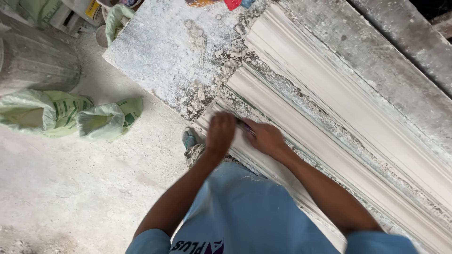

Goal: The person uses a small knife to scrape dried plaster residue out of the grooves of decorative molding strips laid on the workshop floor. They work along the lengths section by section, steadying each strip with one hand while pulling the blade along the profile, and occasionally reposition strips to reach untreated areas.

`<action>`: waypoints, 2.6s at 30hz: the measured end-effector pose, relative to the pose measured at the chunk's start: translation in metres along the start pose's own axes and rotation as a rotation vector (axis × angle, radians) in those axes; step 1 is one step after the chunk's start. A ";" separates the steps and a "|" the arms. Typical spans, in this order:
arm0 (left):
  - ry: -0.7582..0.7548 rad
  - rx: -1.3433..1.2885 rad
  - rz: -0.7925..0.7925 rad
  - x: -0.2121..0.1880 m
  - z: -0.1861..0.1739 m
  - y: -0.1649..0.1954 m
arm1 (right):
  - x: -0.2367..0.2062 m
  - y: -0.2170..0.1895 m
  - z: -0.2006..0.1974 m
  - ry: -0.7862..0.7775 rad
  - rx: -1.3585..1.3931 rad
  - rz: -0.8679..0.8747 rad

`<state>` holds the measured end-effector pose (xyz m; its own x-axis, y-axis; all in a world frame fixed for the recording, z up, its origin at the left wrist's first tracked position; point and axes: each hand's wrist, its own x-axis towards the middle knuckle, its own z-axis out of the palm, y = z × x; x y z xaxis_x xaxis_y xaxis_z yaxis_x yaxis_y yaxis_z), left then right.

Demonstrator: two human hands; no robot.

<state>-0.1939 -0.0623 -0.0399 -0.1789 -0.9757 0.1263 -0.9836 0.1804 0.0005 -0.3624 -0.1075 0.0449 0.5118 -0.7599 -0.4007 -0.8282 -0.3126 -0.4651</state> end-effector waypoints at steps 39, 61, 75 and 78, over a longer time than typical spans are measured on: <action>-0.360 -0.207 1.338 0.145 -0.060 -0.107 | -0.189 0.040 0.167 0.810 0.529 1.379; -0.367 -0.197 1.596 0.131 -0.051 0.047 | -0.203 0.045 0.173 0.809 0.449 1.407; -0.349 -0.277 1.610 0.093 -0.062 0.216 | -0.250 0.060 0.186 0.829 0.553 1.210; -0.390 -0.225 1.601 0.090 -0.060 0.224 | -0.268 0.069 0.192 0.806 0.661 1.114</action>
<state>-0.4291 -0.1019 0.0307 -0.9662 0.2380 -0.0990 0.2055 0.9431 0.2613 -0.5130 0.1838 -0.0319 -0.7222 -0.5951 -0.3525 -0.3366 0.7476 -0.5726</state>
